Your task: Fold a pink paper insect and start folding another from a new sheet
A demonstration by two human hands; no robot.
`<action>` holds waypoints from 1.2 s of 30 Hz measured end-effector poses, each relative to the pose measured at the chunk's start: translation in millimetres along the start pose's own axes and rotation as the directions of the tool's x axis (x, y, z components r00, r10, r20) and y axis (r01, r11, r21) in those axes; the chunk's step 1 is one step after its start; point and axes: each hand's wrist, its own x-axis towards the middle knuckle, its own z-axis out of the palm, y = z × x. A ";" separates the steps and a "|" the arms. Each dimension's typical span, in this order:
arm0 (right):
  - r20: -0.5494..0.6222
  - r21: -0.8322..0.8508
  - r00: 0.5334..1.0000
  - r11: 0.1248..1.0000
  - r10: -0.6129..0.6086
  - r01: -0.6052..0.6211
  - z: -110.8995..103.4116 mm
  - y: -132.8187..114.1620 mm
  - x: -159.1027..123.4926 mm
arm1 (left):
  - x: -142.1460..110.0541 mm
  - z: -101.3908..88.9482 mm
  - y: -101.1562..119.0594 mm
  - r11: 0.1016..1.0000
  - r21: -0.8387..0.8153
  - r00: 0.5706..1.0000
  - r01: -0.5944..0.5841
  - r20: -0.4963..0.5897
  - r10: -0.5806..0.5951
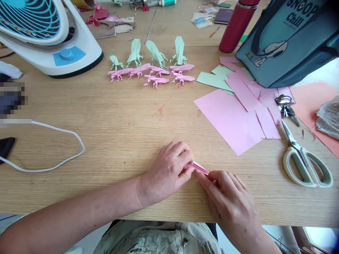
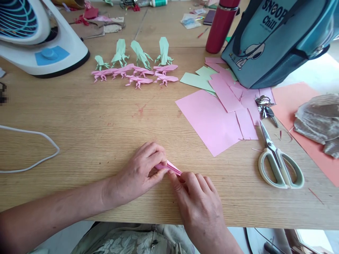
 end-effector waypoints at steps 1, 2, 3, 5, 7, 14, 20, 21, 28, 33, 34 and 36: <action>-0.002 0.006 1.000 1.000 0.004 -0.004 0.2 0.0 -0.2 | -2.6 -1.8 -0.6 0.999 0.012 0.999 -0.033 -0.001 0.033; -0.004 0.011 1.000 1.000 0.009 -0.009 0.4 0.0 -0.4 | -5.6 -3.5 -1.3 0.997 0.039 0.997 -0.072 0.001 0.072; -0.004 0.014 1.000 1.000 0.012 -0.012 0.5 0.0 -0.5 | -8.7 -5.0 -1.9 0.990 0.081 0.993 -0.115 0.006 0.115; -0.003 0.019 1.000 1.000 0.015 -0.015 0.6 -0.1 -0.6 | -15.0 -7.8 -2.5 0.960 0.198 0.980 -0.200 0.031 0.197; -0.001 0.028 1.000 0.999 0.019 -0.019 0.5 -0.2 -0.1 | -20.3 -10.0 -1.9 0.915 0.298 0.962 -0.272 0.072 0.263; -0.002 0.075 1.000 0.997 0.013 -0.013 -1.9 2.0 2.4 | -31.0 -9.3 -2.9 0.882 0.300 0.919 -0.363 0.272 0.285; -0.035 0.155 0.998 0.986 -0.060 0.064 -7.0 9.1 -12.9 | -33.5 -4.7 -6.7 0.879 0.313 0.911 -0.359 0.323 0.257; -0.050 0.166 0.999 0.986 -0.021 0.029 -7.6 8.9 -13.7 | -33.5 -4.5 -6.5 0.878 0.316 0.910 -0.358 0.328 0.253; -0.045 0.188 0.955 0.941 0.295 -0.282 -7.0 -1.3 7.2 | -33.9 -4.0 -6.7 0.874 0.331 0.911 -0.354 0.333 0.243; -0.006 0.145 0.939 0.929 0.343 -0.339 -5.7 0.3 11.3 | -34.1 -3.7 -7.6 0.877 0.317 0.911 -0.361 0.323 0.258; 0.008 0.143 0.939 0.929 0.344 -0.341 -6.2 1.3 11.1 | -34.0 -3.8 -7.3 0.879 0.314 0.911 -0.359 0.324 0.256; 0.036 0.142 0.938 0.928 0.344 -0.345 -8.0 3.2 11.6 | -33.7 -3.8 -6.7 0.881 0.314 0.912 -0.355 0.322 0.253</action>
